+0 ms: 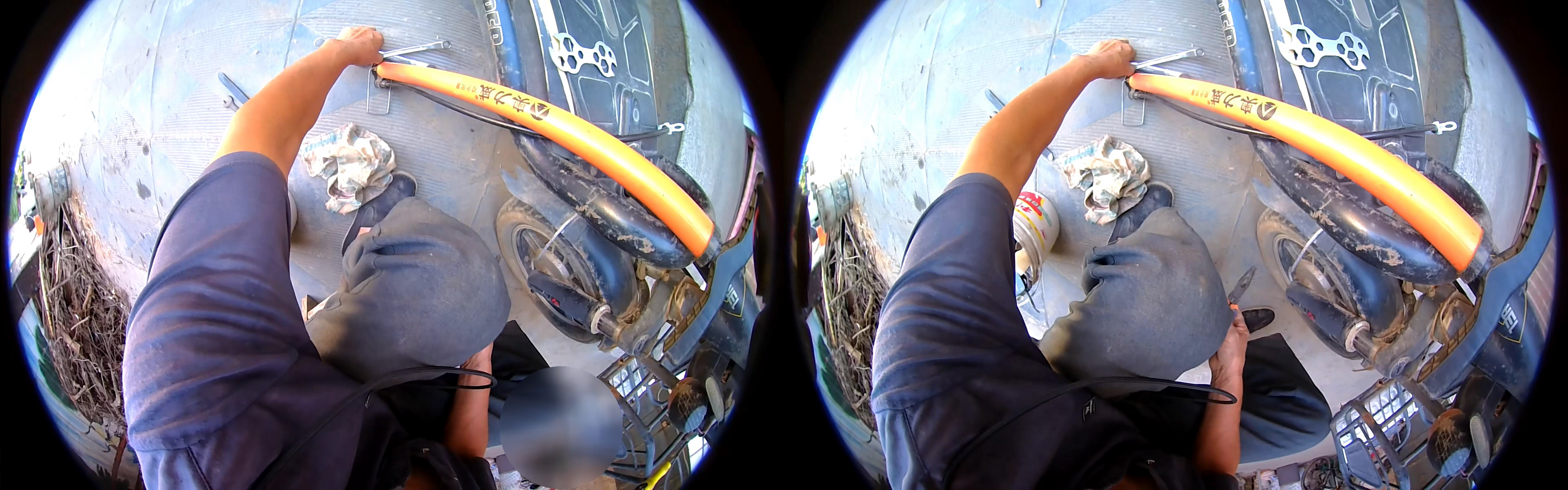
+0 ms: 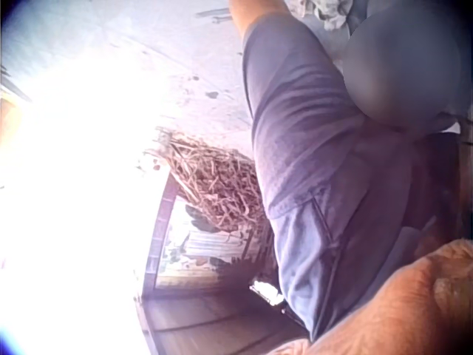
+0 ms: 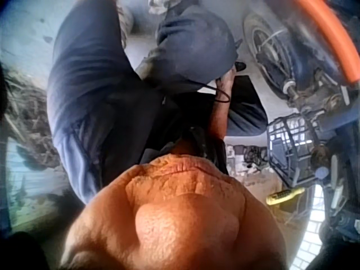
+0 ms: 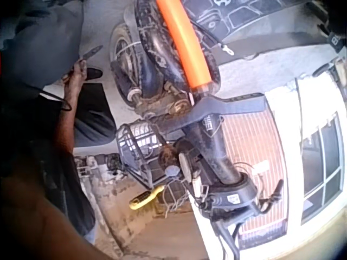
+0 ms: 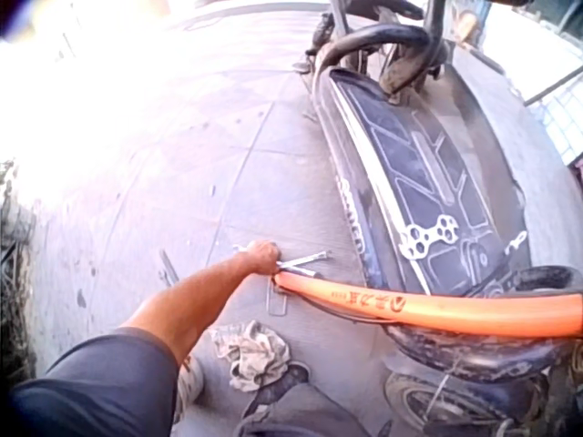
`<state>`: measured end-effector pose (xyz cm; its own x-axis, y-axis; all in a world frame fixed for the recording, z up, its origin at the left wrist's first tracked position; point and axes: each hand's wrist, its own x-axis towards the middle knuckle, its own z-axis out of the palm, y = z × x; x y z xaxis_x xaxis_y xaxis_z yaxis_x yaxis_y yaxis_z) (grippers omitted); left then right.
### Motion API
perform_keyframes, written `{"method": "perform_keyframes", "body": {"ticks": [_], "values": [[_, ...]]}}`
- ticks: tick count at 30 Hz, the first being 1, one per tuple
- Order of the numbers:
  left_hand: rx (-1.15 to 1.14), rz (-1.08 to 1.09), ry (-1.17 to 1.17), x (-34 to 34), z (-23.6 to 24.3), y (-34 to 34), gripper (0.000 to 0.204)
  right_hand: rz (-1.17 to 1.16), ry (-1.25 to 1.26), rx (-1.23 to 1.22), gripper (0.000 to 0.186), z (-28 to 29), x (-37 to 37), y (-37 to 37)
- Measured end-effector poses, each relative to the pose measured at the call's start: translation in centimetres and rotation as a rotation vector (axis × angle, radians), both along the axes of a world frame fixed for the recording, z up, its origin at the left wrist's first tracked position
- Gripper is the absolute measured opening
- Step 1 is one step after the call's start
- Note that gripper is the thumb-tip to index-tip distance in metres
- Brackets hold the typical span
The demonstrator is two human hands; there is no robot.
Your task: The person sits on the ground and wipes the front handlebar and basket area of a scooter with a cloth. They pick up a wrench and pliers from the floor, then continue wiping the scooter's front components.
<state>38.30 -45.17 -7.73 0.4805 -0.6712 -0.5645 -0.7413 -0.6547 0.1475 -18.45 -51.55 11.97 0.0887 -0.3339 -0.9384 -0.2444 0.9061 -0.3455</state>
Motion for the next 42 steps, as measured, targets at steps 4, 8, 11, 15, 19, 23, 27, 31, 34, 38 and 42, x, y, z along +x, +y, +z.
{"method": "perform_keyframes", "body": {"ticks": [4, 8, 11, 15, 19, 23, 27, 31, 34, 38, 42], "values": [[-0.066, 0.045, 0.023, 0.1, 0.2, 1.8, 0.034, 0.048, 0.007, 0.004, 0.018, 0.4, 0.7, -0.2], [-0.133, 0.121, 0.092, 0.6, -1.2, 3.2, 0.035, 0.12, 0.052, -0.021, 0.018, 1.5, 2.2, -0.5], [-0.207, 0.248, 0.149, 0.8, -1.1, 4.6, 0.035, 0.139, 0.043, -0.046, 0.019, 0.0, 0.9, -0.1], [-0.308, 0.452, 0.247, 1.5, -0.3, 6.1, 0.035, 0.179, 0.052, -0.093, 0.022, -0.2, 0.8, 0.2], [-0.41, 0.68, 0.269, -0.4, 1.4, 9.3, 0.034, 0.093, 0.041, -0.068, 0.025, -0.1, 0.3, -0.2], [-0.636, 0.988, 0.447, -6.7, 6.7, 11.0, 0.029, 0.102, 0.024, -0.071, 0.026, -1.3, 0.4, -0.8], [-0.61, 1.023, 0.564, -14.9, 10.6, 12.2, 0.029, 0.168, -0.015, -0.091, 0.027, -1.8, 1.9, -1.2], [-0.548, 0.958, 0.729, -22.7, 12.4, 11.8, 0.024, 0.22, -0.056, -0.085, 0.028, -2.6, 2.3, -1.3], [-0.48, 0.749, 0.803, -25.9, 11.0, 10.2, 0.025, 0.237, -0.066, -0.074, 0.029, -2.9, 2.0, -1.1], [-0.423, 0.518, 0.765, -27.6, 10.0, 7.1, 0.027, 0.287, -0.084, -0.048, 0.03, -4.4, 3.2, -1.8], [-0.491, 0.353, 0.782, -29.1, 8.5, 4.7, 0.031, 0.418, -0.116, 0.002, 0.031, -7.3, 7.0, -3.2]]}}
